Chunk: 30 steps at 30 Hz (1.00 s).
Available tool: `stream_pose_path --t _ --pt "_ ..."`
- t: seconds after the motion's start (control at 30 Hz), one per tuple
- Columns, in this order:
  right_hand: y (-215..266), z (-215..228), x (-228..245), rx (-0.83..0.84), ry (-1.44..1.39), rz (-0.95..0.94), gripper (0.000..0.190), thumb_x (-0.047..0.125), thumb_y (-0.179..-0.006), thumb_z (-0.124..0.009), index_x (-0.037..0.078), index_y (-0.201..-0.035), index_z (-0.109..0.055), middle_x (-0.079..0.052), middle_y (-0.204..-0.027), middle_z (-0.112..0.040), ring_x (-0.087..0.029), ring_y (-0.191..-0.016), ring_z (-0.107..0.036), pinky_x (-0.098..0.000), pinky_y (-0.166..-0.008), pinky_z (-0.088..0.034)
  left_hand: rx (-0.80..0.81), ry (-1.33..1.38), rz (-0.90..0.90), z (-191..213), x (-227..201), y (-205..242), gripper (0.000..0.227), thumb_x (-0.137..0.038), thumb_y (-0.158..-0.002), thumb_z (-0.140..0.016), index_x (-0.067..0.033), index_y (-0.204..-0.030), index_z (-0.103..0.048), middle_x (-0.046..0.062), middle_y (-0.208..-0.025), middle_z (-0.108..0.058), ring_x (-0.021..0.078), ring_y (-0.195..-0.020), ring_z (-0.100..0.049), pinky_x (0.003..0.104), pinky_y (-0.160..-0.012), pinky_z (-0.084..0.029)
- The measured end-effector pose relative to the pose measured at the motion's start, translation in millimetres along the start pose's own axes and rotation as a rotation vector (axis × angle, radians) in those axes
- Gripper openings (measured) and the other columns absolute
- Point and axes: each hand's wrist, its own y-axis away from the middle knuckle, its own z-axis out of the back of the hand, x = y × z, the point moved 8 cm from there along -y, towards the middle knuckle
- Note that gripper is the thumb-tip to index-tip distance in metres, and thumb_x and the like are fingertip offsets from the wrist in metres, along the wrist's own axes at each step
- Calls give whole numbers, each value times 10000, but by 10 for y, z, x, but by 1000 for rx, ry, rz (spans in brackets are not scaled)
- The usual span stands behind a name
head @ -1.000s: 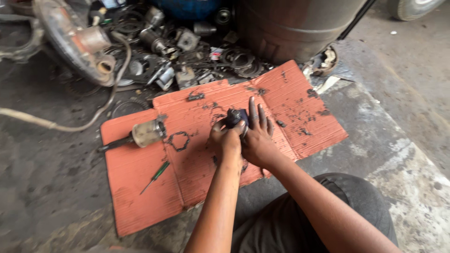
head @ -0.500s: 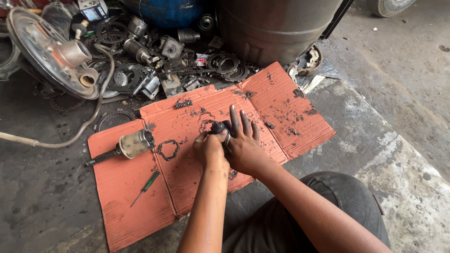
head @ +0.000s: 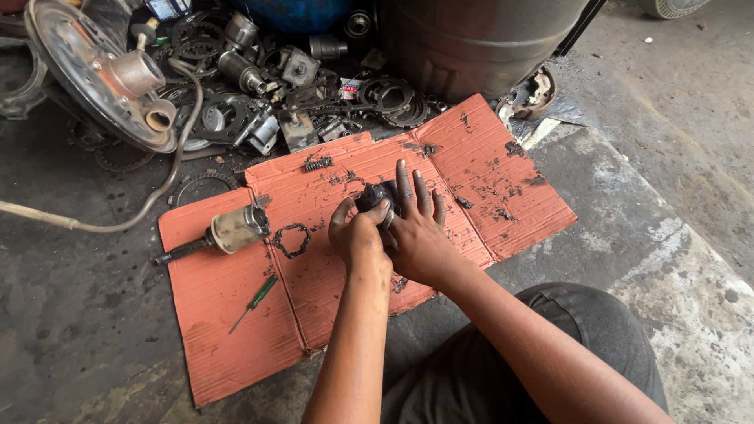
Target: The person handles a greasy automotive part on a cardboard sheet, using a screwdriver and their hands to manipulate the internal components.
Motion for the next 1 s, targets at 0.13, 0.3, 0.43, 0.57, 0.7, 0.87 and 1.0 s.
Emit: stream_pose_path --t 0.13,0.3,0.43,0.57,0.7,0.87,1.0 --pt "-17 34 9 -12 -43 -9 823 379 -814 -720 233 -1549 -380 -273 -1652 120 -526 -1522 73 -722 -1149 -62 66 -52 -99 -46 -115 28 800 112 -715 -756 37 -1450 -449 262 -1309 -601 301 -1111 -673 387 -945 -534" --pt "6 122 -5 -22 -90 -2 873 403 -763 -760 231 -1535 -391 -275 -1650 107 -525 -1516 79 -719 -1158 -70 235 -59 -174 -185 -172 55 913 114 -744 -724 -13 -1541 -296 291 -1110 -704 305 -983 -717 376 -877 -563" --pt "16 166 -4 -6 -68 15 868 386 -752 -760 222 -1525 -401 -280 -1651 114 -526 -1513 108 -716 -1156 -53 282 -59 -195 -228 -214 78 975 121 -757 -732 -88 -1571 -238 250 -1084 -720 262 -958 -710 352 -840 -564" --pt "23 200 30 -20 -70 40 825 372 -746 -759 197 -1492 -454 -292 -1638 98 -534 -1499 113 -714 -1155 -36 285 -94 -162 -218 -256 84 1005 113 -742 -743 -178 -1568 -252 220 -1086 -733 228 -957 -717 334 -816 -576" --pt "53 262 44 -83 -29 55 677 336 -772 -750 180 -1406 -569 -293 -1657 66 -526 -1516 101 -706 -1172 -41 345 -34 -167 -246 -267 90 985 124 -765 -726 -191 -1567 -248 199 -1052 -725 230 -930 -717 337 -808 -586" --pt "63 303 95 -23 54 91 602 322 -752 -767 135 -1311 -646 -238 -1670 50 -483 -1534 94 -698 -1172 -21 341 -92 -165 -229 -216 25 918 132 -784 -685 -222 -1552 -327 171 -1026 -714 208 -856 -710 327 -714 -578" --pt "37 329 179 37 163 131 497 316 -781 -757 120 -1234 -696 -195 -1676 34 -452 -1536 87 -678 -1198 1 325 -163 -177 -172 -162 -72 902 137 -804 -666 -255 -1551 -348 160 -1007 -700 186 -787 -662 317 -599 -492"
